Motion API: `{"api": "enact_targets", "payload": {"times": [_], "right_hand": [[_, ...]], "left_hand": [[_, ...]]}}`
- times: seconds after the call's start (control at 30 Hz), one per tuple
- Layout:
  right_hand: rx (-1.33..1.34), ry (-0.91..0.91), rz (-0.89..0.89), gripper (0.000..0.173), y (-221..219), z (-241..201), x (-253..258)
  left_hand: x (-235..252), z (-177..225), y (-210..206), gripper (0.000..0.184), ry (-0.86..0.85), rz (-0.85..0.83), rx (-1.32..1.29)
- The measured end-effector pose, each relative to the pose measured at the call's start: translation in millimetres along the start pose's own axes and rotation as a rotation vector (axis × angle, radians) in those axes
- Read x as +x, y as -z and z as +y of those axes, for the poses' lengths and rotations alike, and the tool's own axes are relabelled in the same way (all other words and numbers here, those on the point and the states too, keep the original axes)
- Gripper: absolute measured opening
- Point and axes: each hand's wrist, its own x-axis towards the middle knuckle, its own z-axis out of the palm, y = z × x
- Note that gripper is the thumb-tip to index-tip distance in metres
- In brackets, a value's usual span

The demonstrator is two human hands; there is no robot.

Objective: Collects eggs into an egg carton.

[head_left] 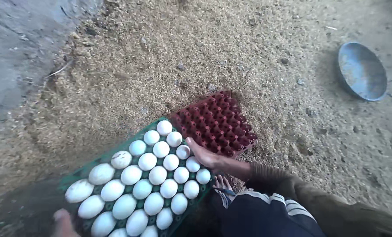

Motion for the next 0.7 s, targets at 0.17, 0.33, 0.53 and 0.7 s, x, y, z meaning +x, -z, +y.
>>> {"api": "enact_targets", "payload": {"times": [0.17, 0.33, 0.53, 0.7], "right_hand": [[-0.023, 0.036, 0.192, 0.075, 49, 15, -17], [0.02, 0.051, 0.432, 0.075, 81, 26, -42], [0.007, 0.047, 0.469, 0.082, 81, 23, -29], [-0.07, 0.032, 0.384, 0.079, 63, 20, 6]], "left_hand": [[0, 27, -58, 0.075, -0.079, -0.08, 0.074], [-3, 61, -108, 0.069, -0.089, -0.212, 0.146], [19, 51, -116, 0.073, -0.045, -0.262, 0.067], [30, 35, -95, 0.072, 0.026, -0.2, 0.03]]}}
